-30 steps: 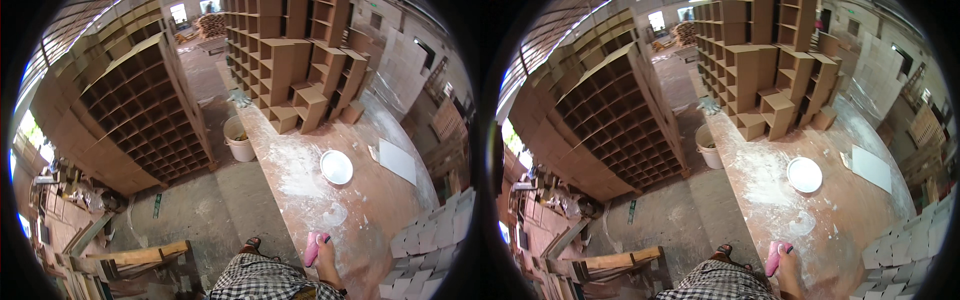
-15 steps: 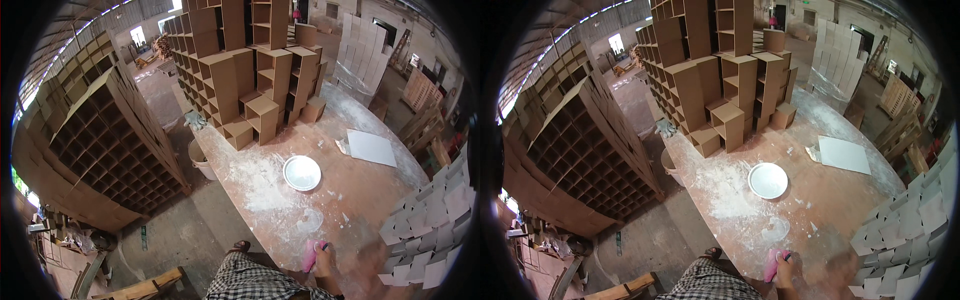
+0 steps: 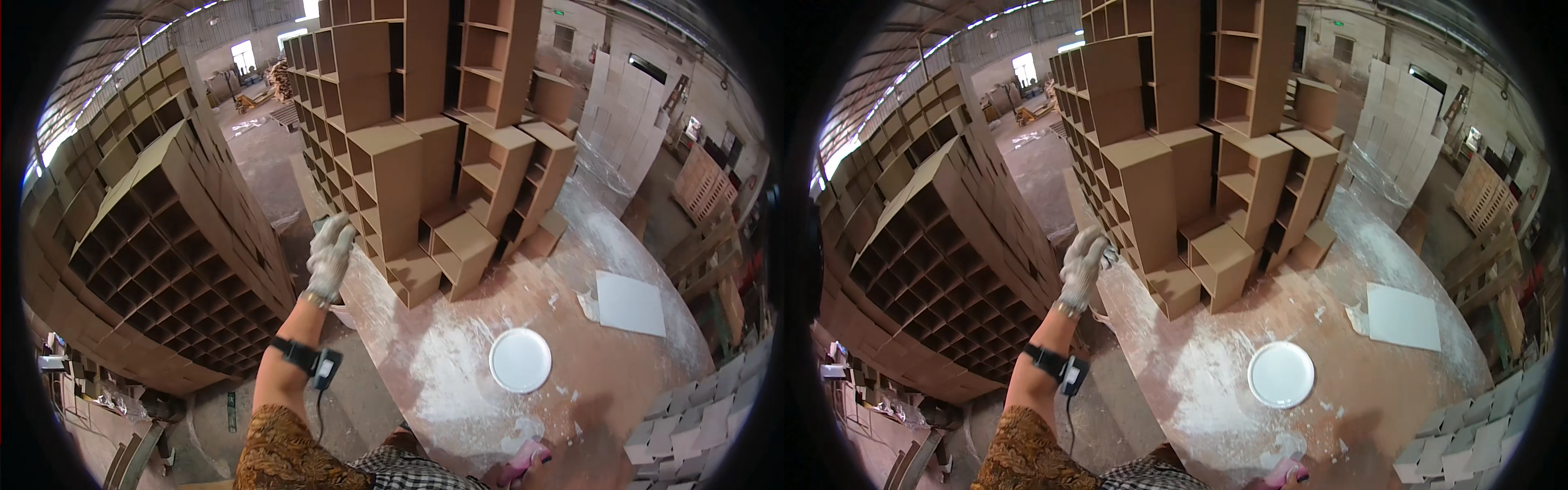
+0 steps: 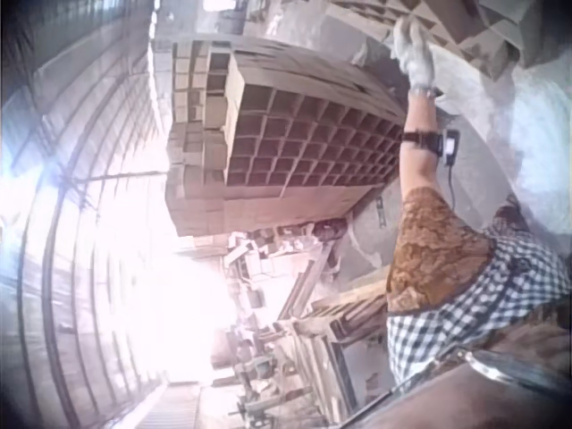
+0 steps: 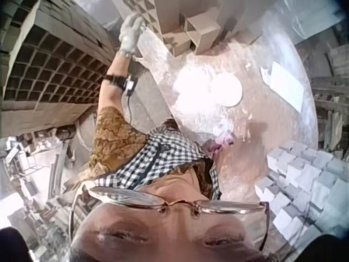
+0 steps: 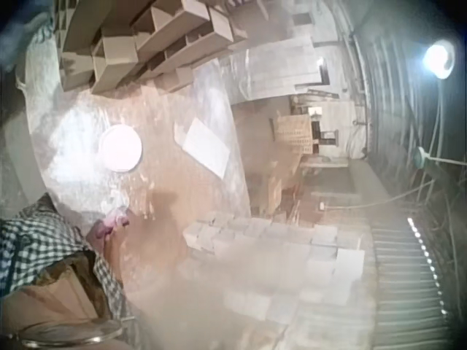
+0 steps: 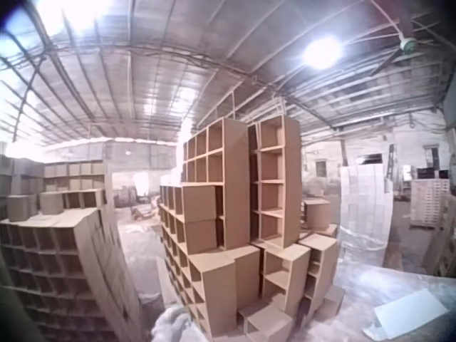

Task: The person wipes the sides of a small wooden box with a pink cloth, places it on a stack of boxes, and picks up another box to wipe its interior and exterior surfaces.

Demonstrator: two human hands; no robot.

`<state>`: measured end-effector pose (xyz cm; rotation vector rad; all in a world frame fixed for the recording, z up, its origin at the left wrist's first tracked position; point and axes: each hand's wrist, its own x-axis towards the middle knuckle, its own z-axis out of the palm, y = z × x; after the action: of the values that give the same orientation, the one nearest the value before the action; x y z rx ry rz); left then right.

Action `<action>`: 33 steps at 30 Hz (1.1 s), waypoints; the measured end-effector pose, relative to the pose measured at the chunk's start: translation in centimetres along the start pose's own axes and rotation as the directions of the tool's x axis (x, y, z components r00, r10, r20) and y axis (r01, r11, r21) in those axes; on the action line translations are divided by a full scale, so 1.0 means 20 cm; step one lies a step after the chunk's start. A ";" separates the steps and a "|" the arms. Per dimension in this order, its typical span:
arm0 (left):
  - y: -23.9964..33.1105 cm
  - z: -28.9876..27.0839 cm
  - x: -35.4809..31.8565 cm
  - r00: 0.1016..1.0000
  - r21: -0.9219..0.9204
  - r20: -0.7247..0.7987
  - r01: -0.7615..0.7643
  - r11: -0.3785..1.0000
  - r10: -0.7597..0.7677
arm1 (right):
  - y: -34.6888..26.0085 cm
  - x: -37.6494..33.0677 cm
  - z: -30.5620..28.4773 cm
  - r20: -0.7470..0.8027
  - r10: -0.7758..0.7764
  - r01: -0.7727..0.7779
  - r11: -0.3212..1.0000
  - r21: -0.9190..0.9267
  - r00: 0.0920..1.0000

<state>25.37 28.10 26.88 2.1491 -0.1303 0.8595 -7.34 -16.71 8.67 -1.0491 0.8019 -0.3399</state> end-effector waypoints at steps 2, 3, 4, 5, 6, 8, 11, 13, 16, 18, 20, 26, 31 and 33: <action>0.10 0.16 0.21 0.982 -0.241 -0.165 0.050 0.969 -0.091 | 0.01 0.00 0.07 -0.042 0.006 -0.007 1.000 -0.012 0.999; 0.08 0.19 0.29 0.977 -0.099 -0.179 0.100 0.990 -0.116 | 0.03 0.00 0.10 -0.058 0.008 -0.009 1.000 -0.014 0.998; 0.09 0.22 0.34 0.978 -0.104 -0.173 0.098 0.990 -0.116 | 0.03 -0.02 0.11 -0.077 0.013 -0.015 0.999 -0.028 0.997; 0.11 0.24 0.38 0.958 -0.345 -0.100 0.220 0.913 -0.268 | 0.05 -0.02 0.13 -0.087 0.014 -0.017 0.999 -0.031 0.996; 0.14 0.24 0.40 0.918 -0.552 0.011 0.335 0.763 -0.395 | 0.07 -0.03 0.14 -0.099 0.015 -0.018 0.999 -0.035 0.995; 0.09 0.23 0.44 0.833 -0.823 0.238 0.446 0.352 -0.500 | 0.09 -0.04 0.14 -0.123 0.012 -0.017 0.999 -0.039 0.992; -0.04 0.24 0.50 0.783 -0.846 0.474 0.532 0.040 -0.403 | 0.14 -0.04 0.05 -0.157 -0.008 0.004 1.000 -0.024 0.988; -0.09 0.29 0.50 0.746 -0.797 0.537 0.602 0.054 -0.395 | 0.17 -0.01 -0.04 -0.184 -0.027 0.028 1.000 0.007 0.983; -0.08 0.29 0.48 0.675 -0.674 0.563 0.709 0.209 -0.476 | 0.24 0.01 -0.11 -0.169 -0.040 0.053 0.996 0.074 0.985; 0.03 0.30 0.50 0.696 -0.639 0.543 0.705 0.307 -0.470 | 0.14 -0.04 0.09 -0.146 -0.071 0.090 0.987 0.133 0.987; -0.09 0.35 0.56 0.690 -0.637 0.543 0.710 0.301 -0.479 | 0.08 -0.07 0.17 -0.130 0.008 0.024 0.970 0.243 0.992; -0.27 0.45 0.47 0.927 0.143 0.343 0.105 0.984 -0.149 | 0.11 -0.07 0.14 0.076 0.187 -0.200 0.845 0.496 0.979; 0.02 0.17 0.04 0.873 -0.155 0.381 -0.264 0.952 0.304 | 0.04 -0.07 0.19 -0.017 0.227 -0.184 0.829 0.528 0.974; 0.11 0.12 -0.16 0.685 0.125 0.520 -0.653 0.747 0.511 | 0.06 -0.03 0.15 0.015 0.197 -0.174 0.825 0.538 0.980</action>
<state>23.45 24.30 25.12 2.6198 -1.0609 0.7221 -5.71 -13.74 8.61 -0.4303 0.7765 -0.3913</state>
